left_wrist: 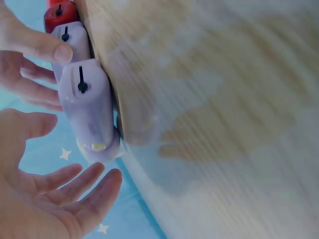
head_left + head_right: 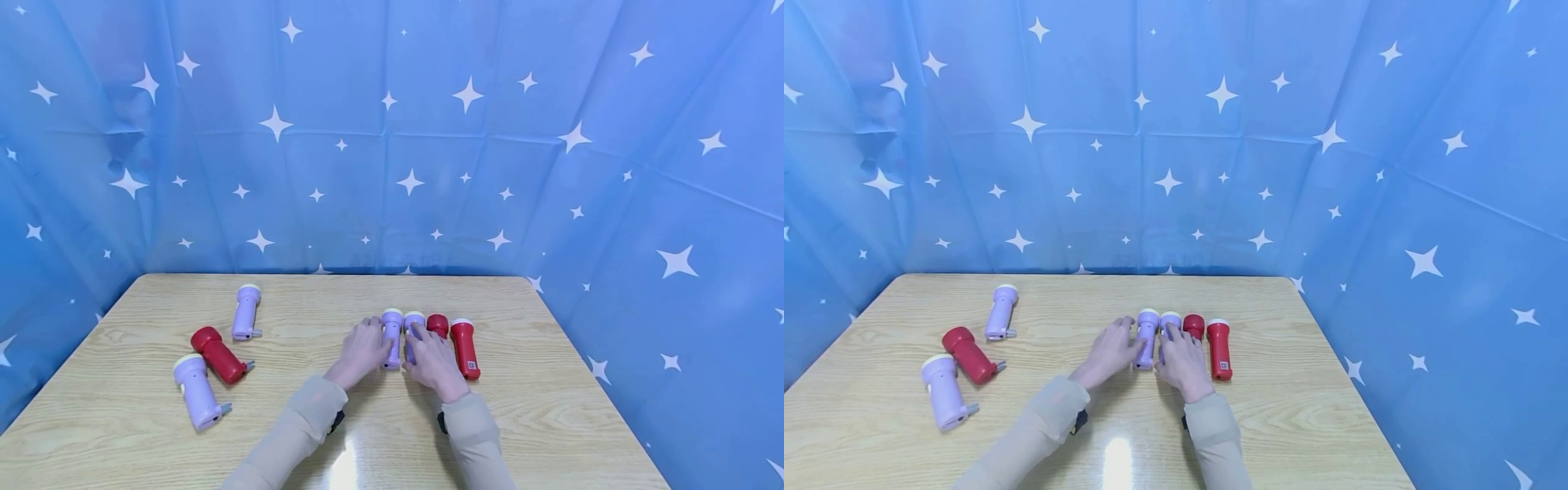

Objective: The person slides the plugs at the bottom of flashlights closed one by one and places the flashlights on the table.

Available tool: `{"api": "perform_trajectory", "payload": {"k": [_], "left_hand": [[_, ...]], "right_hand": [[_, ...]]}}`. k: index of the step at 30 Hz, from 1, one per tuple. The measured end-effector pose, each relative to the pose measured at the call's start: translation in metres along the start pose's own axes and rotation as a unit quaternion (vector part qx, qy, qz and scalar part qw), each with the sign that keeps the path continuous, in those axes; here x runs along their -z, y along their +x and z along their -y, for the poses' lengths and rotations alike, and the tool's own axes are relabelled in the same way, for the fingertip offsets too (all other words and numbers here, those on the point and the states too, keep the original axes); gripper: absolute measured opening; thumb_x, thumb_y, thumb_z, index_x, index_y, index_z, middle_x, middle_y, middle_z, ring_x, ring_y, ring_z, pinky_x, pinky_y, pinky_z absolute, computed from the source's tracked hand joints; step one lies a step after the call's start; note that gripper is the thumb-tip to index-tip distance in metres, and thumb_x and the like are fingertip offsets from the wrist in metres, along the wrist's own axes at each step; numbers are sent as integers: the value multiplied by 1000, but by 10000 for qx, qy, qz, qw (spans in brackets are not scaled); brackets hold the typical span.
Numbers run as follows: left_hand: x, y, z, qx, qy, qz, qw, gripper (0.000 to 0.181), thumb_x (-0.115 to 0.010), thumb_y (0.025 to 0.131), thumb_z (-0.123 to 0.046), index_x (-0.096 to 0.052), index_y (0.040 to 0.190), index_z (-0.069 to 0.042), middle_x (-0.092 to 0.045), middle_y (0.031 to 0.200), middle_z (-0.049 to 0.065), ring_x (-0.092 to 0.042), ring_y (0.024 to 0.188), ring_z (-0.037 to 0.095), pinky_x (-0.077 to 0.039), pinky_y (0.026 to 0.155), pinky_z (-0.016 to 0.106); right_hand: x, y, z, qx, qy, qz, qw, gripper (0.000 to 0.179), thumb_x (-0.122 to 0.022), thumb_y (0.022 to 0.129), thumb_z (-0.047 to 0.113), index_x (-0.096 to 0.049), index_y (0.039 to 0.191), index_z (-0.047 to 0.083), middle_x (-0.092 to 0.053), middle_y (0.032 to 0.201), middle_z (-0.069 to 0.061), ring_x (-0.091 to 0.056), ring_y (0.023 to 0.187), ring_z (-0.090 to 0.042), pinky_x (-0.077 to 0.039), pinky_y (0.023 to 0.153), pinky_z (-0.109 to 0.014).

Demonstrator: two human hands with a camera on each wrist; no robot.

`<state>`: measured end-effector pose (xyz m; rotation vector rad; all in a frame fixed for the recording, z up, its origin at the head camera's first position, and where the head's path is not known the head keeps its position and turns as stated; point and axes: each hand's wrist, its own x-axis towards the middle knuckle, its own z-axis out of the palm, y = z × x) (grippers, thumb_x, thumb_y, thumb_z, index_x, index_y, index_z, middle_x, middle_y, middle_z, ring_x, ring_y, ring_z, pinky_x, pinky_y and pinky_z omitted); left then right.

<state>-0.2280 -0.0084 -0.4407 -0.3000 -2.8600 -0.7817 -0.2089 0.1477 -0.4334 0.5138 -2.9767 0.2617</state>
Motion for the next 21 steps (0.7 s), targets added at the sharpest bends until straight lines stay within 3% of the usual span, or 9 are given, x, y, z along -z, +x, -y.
{"api": "perform_trajectory", "payload": {"k": [7, 14, 21], "left_hand": [[14, -2, 12, 61, 308, -244, 9992, 46, -67, 86, -29, -57, 118, 3, -65, 107, 20, -64, 92, 33, -55, 74, 42], [37, -5, 28, 160, 534, -263, 9981, 48, -65, 88, -29, -56, 120, 5, -64, 111, 22, -63, 96, 36, -54, 79, 44], [56, -1, 58, 495, 935, -451, 9934, 46, -62, 90, -28, -54, 120, 6, -63, 109, 24, -61, 98, 40, -52, 81, 50]], "right_hand": [[-1, 0, 0, -3, 17, -11, 10000, 49, -78, 75, 25, -64, 119, 7, -49, 139, -16, -54, 115, -39, -45, 95, -58], [-2, 0, 1, -96, 55, 84, 9999, 51, -78, 76, 25, -63, 121, 8, -48, 141, -15, -53, 118, -38, -43, 97, -58], [0, 0, 2, -149, 89, 175, 9997, 53, -77, 77, 25, -61, 124, 8, -46, 143, -15, -51, 120, -38, -41, 99, -58]]}}
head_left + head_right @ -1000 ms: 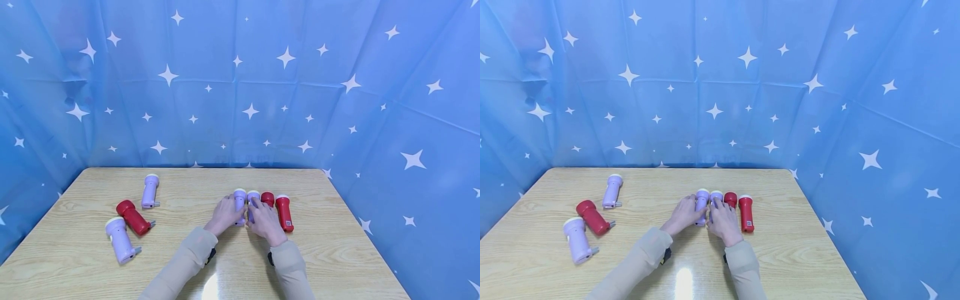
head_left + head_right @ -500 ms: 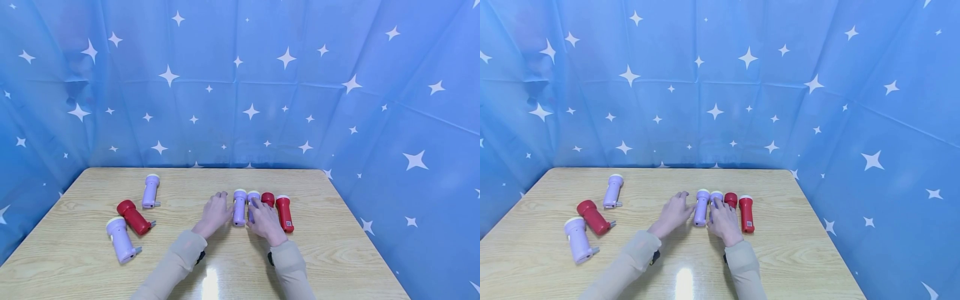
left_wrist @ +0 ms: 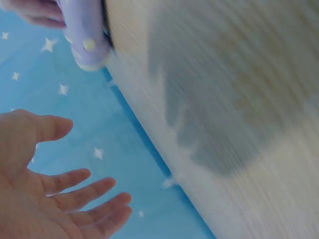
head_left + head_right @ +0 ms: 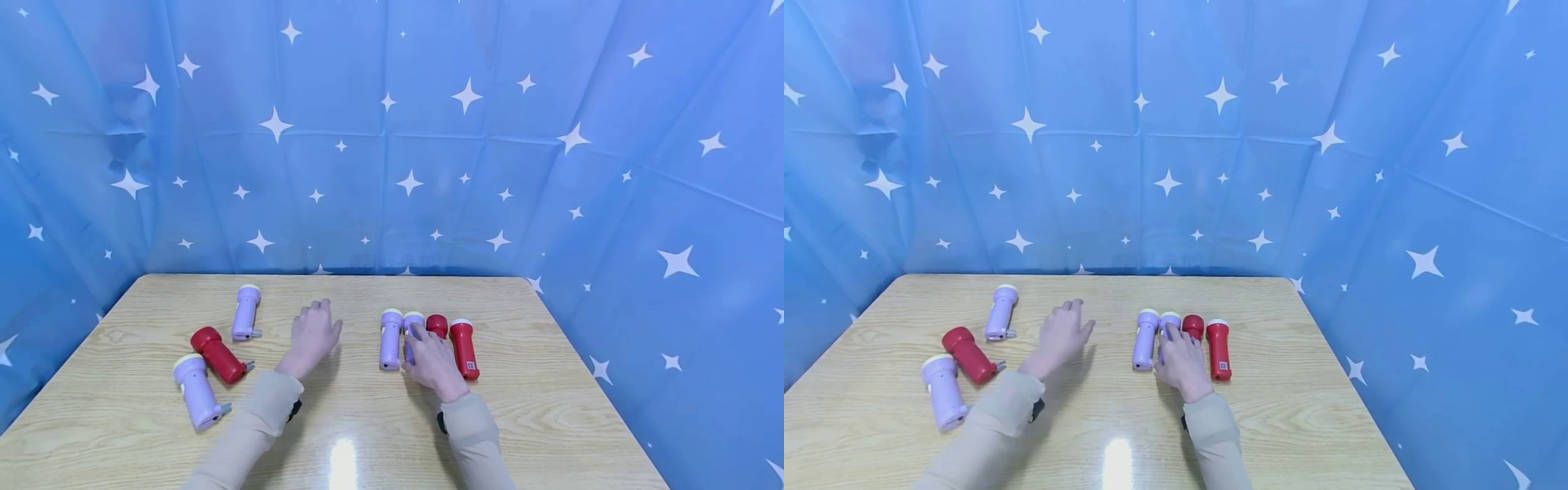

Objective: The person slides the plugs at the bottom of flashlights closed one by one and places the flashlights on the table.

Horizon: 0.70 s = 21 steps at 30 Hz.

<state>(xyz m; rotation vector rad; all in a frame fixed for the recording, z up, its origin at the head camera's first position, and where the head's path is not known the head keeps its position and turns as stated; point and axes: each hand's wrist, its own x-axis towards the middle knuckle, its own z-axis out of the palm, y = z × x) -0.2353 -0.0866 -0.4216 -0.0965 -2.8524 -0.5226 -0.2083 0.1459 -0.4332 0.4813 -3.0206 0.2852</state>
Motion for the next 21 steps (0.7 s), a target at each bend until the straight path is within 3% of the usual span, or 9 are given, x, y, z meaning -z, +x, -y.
{"api": "perform_trajectory", "payload": {"k": [5, 12, 21], "left_hand": [[7, 7, 31, 463, 338, 159, 9982, 44, -59, 90, -26, -51, 119, 7, -60, 110, 27, -57, 101, 45, -48, 83, 56], [19, 14, 72, 818, 615, -51, 9947, 42, -57, 88, -20, -47, 116, 10, -54, 108, 33, -53, 98, 51, -48, 77, 58], [28, 23, 101, 1481, 438, 221, 9878, 42, -44, 89, -11, -38, 121, 15, -44, 115, 43, -47, 103, 58, -44, 82, 62]], "right_hand": [[0, 0, 0, -35, 77, 68, 9999, 56, -78, 76, 26, -60, 126, 8, -45, 144, -15, -50, 121, -39, -41, 99, -59], [0, -1, 0, -21, 56, 22, 10000, 54, -77, 76, 28, -61, 125, 9, -45, 143, -15, -51, 120, -38, -42, 98, -58], [0, -1, -1, 29, 8, -8, 10000, 52, -76, 77, 28, -61, 124, 8, -45, 143, -15, -51, 119, -39, -42, 98, -58]]}}
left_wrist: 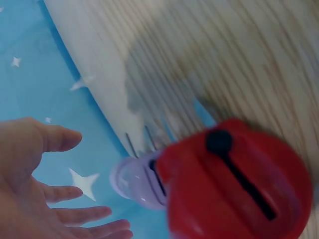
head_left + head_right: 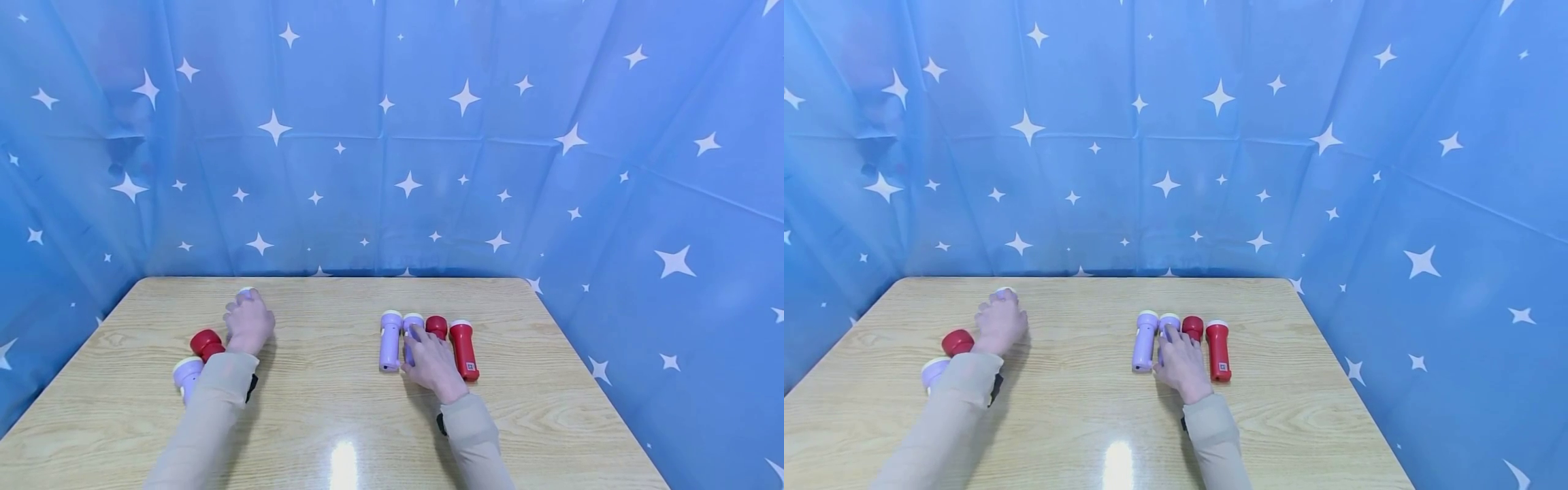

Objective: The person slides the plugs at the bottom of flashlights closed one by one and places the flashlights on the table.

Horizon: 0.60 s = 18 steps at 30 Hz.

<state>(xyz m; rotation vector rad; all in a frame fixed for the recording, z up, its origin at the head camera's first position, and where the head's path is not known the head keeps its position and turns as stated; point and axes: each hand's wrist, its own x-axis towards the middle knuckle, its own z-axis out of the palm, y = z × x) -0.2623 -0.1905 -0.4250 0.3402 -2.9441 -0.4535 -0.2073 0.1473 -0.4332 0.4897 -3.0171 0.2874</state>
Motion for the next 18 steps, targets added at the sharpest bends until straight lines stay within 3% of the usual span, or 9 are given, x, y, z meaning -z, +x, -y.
{"api": "perform_trajectory", "payload": {"k": [7, 18], "left_hand": [[-4, 6, 11, 172, -270, 163, 9994, 41, -37, 91, -8, -33, 121, 18, -45, 109, 47, -49, 100, 59, -47, 78, 61], [-10, 12, 12, 313, -413, 189, 9985, 42, -38, 91, -6, -27, 123, 18, -45, 106, 49, -51, 97, 59, -51, 72, 59]], "right_hand": [[-2, 0, -1, -18, 28, 7, 10000, 53, -76, 78, 28, -61, 124, 8, -46, 143, -15, -52, 119, -38, -42, 98, -58], [0, 0, 0, -64, -15, 26, 10000, 53, -76, 78, 28, -61, 125, 8, -45, 144, -15, -51, 121, -38, -42, 100, -56]]}}
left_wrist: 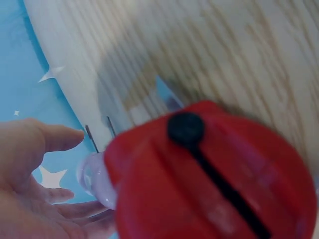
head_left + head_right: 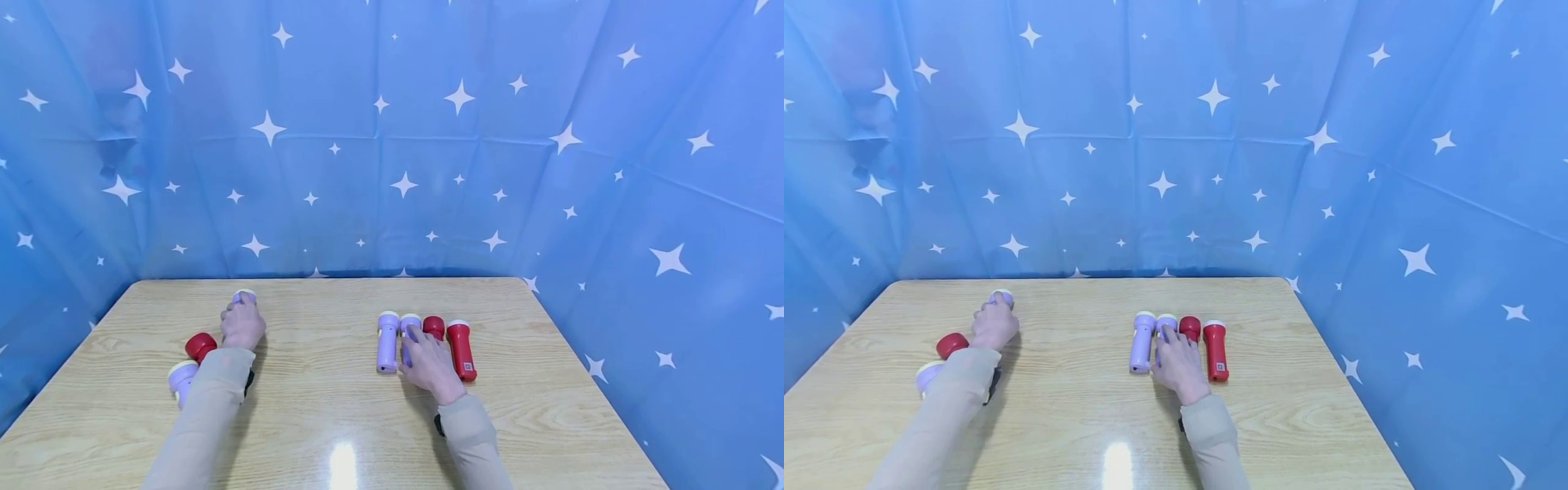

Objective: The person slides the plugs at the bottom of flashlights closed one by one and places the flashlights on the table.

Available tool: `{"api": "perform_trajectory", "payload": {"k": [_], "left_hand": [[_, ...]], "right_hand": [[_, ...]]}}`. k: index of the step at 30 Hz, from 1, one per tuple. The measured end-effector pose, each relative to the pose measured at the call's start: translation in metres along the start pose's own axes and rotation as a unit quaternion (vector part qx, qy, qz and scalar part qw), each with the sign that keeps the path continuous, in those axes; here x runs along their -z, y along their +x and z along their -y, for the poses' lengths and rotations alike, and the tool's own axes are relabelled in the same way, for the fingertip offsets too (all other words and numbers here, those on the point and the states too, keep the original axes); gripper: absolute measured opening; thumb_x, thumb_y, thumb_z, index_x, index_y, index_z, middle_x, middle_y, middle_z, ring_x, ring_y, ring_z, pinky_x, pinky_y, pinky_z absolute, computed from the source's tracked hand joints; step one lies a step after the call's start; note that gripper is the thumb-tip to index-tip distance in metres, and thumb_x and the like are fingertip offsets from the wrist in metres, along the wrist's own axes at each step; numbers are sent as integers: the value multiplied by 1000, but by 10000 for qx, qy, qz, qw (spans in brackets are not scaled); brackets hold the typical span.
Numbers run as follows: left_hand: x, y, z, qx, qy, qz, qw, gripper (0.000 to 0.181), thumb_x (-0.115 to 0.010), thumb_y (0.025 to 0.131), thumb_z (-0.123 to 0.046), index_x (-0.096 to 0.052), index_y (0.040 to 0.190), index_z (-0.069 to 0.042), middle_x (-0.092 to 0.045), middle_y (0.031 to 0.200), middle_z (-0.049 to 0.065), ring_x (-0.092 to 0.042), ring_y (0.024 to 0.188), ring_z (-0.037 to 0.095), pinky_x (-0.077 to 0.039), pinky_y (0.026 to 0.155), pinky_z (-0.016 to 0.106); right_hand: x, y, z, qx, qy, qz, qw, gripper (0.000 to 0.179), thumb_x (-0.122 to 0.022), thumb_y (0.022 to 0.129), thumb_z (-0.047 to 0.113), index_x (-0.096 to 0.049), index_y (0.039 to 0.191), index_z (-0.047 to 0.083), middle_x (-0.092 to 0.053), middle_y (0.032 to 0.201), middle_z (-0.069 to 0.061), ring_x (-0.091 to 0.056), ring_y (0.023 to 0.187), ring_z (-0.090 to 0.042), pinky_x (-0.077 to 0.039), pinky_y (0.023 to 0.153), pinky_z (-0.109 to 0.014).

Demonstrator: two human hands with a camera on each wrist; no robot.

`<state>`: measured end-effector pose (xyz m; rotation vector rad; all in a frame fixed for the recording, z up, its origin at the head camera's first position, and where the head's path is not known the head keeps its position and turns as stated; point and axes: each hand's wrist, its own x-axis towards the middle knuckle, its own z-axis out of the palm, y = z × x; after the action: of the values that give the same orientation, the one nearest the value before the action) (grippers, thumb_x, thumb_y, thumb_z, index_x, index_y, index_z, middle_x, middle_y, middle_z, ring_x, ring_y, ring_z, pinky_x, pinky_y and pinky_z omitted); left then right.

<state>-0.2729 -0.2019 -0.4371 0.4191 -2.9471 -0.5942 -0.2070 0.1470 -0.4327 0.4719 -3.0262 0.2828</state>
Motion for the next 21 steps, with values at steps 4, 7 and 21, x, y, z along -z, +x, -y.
{"api": "perform_trajectory", "payload": {"k": [4, 7, 21], "left_hand": [[-5, 4, 4, 135, 91, 1, 9999, 45, -38, 92, -6, -25, 127, 18, -45, 110, 50, -52, 98, 60, -51, 73, 59], [-7, 7, 7, 177, 87, 2, 9998, 45, -38, 92, -6, -24, 128, 18, -46, 110, 51, -53, 99, 59, -52, 73, 58], [-7, 7, 9, 51, -54, -215, 9997, 37, -44, 87, -2, -32, 117, 17, -49, 105, 45, -55, 97, 57, -50, 78, 58]], "right_hand": [[-1, 0, 1, -11, 19, 18, 10000, 53, -75, 79, 28, -61, 125, 8, -45, 145, -15, -50, 123, -38, -41, 101, -57], [-1, 0, 1, -6, 39, 11, 10000, 53, -76, 78, 28, -61, 125, 8, -45, 144, -15, -50, 123, -39, -41, 101, -57], [-1, 0, 1, 29, -73, -50, 10000, 52, -75, 79, 29, -61, 125, 8, -46, 144, -14, -51, 121, -38, -42, 99, -57]]}}
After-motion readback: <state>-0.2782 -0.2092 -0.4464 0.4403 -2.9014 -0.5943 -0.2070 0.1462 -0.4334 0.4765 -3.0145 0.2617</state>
